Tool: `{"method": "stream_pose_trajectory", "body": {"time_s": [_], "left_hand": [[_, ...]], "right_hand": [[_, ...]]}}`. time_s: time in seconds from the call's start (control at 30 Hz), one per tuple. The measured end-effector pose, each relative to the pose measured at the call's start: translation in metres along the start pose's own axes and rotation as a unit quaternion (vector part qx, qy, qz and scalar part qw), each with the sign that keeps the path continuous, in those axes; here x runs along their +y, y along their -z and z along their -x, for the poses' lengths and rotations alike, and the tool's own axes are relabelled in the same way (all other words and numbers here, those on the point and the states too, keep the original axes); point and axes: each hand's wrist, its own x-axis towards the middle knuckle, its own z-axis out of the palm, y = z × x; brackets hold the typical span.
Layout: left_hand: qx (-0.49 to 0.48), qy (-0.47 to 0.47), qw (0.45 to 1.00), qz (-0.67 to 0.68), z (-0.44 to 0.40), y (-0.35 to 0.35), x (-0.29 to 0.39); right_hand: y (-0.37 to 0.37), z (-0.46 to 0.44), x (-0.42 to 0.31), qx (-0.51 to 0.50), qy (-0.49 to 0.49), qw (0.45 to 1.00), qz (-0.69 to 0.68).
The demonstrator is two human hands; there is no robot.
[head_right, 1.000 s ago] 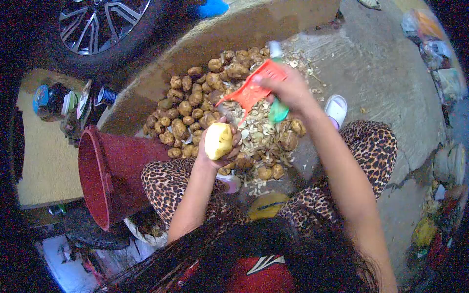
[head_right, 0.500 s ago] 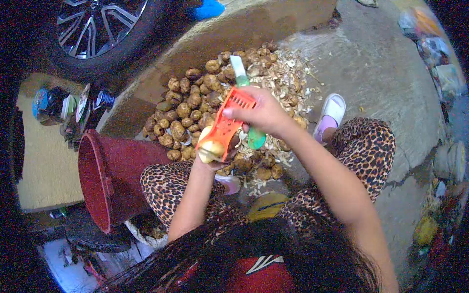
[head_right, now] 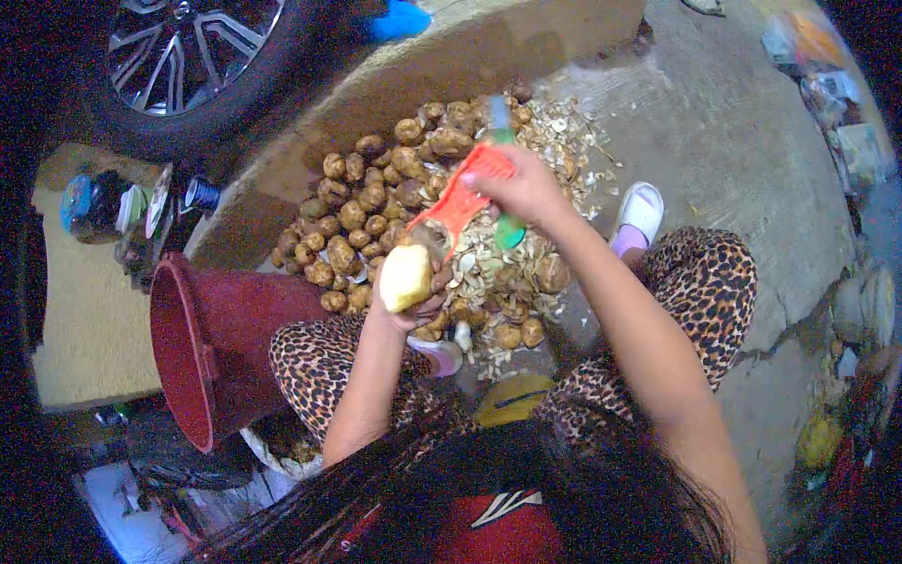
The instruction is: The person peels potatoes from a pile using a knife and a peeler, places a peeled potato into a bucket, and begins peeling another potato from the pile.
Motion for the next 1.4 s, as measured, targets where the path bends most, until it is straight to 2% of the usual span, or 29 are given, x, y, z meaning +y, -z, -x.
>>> {"method": "stream_pose_trajectory", "body": {"time_s": [0.1, 0.13, 0.17, 0.2, 0.23, 0.27, 0.3, 0.33, 0.37, 0.4, 0.43, 0.5, 0.53, 0.57, 0.63, 0.7, 0.77, 0.83, 0.9, 0.97, 1.03, 1.1, 1.13, 1.23, 1.37, 1.4], "left_hand": [[0.109, -0.059, 0.989, -0.075, 0.009, -0.001, 0.011], [0.267, -0.199, 0.939, -0.084, 0.012, -0.013, 0.016], [0.176, -0.145, 0.97, -0.081, 0.032, -0.005, 0.035], [0.274, -0.274, 0.905, -0.174, 0.049, -0.041, 0.037], [0.245, -0.329, 0.9, -0.148, 0.072, -0.043, 0.053], [0.375, -0.405, 0.814, -0.182, 0.093, -0.058, 0.062], [0.308, -0.427, 0.822, -0.214, 0.128, -0.032, 0.091], [0.363, -0.505, 0.752, -0.218, 0.15, -0.041, 0.105], [0.387, -0.53, 0.706, -0.267, 0.183, -0.04, 0.124], [0.397, -0.576, 0.636, -0.325, 0.214, -0.035, 0.143], [0.463, -0.56, 0.555, -0.405, 0.243, -0.045, 0.153], [0.535, -0.619, 0.43, -0.381, 0.303, -0.014, 0.182], [0.601, -0.599, 0.309, -0.43, 0.324, -0.002, 0.191], [0.674, -0.545, 0.234, -0.441, 0.347, 0.019, 0.2], [0.694, -0.417, 0.223, -0.543, 0.414, 0.096, 0.235], [0.754, -0.288, 0.144, -0.573, 0.371, 0.075, 0.223], [0.69, -0.318, 0.043, -0.649, 0.341, 0.067, 0.233], [0.638, -0.38, 0.002, -0.67, 0.26, 0.014, 0.225], [0.544, -0.385, 0.006, -0.745, 0.206, 0.005, 0.251], [0.422, -0.433, -0.004, -0.797, 0.13, 0.001, 0.255], [0.399, -0.381, 0.038, -0.833, 0.065, 0.017, 0.26], [0.399, -0.337, 0.123, -0.844, 0.014, 0.037, 0.255], [0.41, -0.283, 0.141, -0.856, -0.008, 0.057, 0.262], [0.425, -0.116, 0.207, -0.874, -0.051, 0.122, 0.268], [0.415, -0.031, 0.296, -0.86, -0.078, 0.214, 0.253], [0.407, -0.027, 0.292, -0.865, -0.076, 0.226, 0.247]], "right_hand": [[0.025, -0.017, 0.031, 0.194, 0.06, 0.97, 0.138], [0.026, -0.016, 0.028, 0.191, 0.065, 0.968, 0.147], [0.028, -0.014, 0.023, 0.187, 0.071, 0.967, 0.157], [0.027, -0.012, 0.017, 0.182, 0.078, 0.966, 0.168], [0.026, -0.011, 0.013, 0.173, 0.077, 0.965, 0.184], [0.024, -0.009, 0.011, 0.164, 0.077, 0.963, 0.199], [0.023, -0.006, 0.007, 0.156, 0.077, 0.961, 0.215], [0.018, 0.001, -0.006, 0.143, 0.05, 0.968, 0.198], [0.016, 0.004, -0.009, 0.149, 0.063, 0.963, 0.216], [0.015, 0.005, -0.011, 0.156, 0.075, 0.957, 0.233], [0.013, 0.006, -0.012, 0.162, 0.086, 0.951, 0.249], [0.015, 0.007, -0.012, 0.158, 0.102, 0.946, 0.265], [0.015, 0.007, -0.013, 0.156, 0.109, 0.943, 0.273], [0.015, 0.008, -0.013, 0.154, 0.117, 0.941, 0.278], [0.015, 0.01, -0.017, 0.153, 0.132, 0.936, 0.289], [0.018, 0.011, -0.018, 0.161, 0.151, 0.922, 0.317], [0.021, 0.014, -0.023, 0.156, 0.145, 0.911, 0.353], [0.024, 0.02, -0.037, 0.138, 0.116, 0.901, 0.395], [0.025, 0.025, -0.044, 0.141, 0.116, 0.904, 0.388], [0.026, 0.025, -0.046, 0.148, 0.117, 0.907, 0.377], [0.028, 0.026, -0.051, 0.128, 0.09, 0.906, 0.393], [0.027, 0.025, -0.057, 0.114, 0.066, 0.906, 0.402], [0.029, 0.023, -0.056, 0.11, 0.042, 0.9, 0.419], [0.03, 0.017, -0.05, 0.112, 0.05, 0.902, 0.414], [0.029, 0.012, -0.048, 0.094, 0.031, 0.894, 0.436], [0.03, 0.012, -0.048, 0.085, 0.014, 0.89, 0.448]]}}
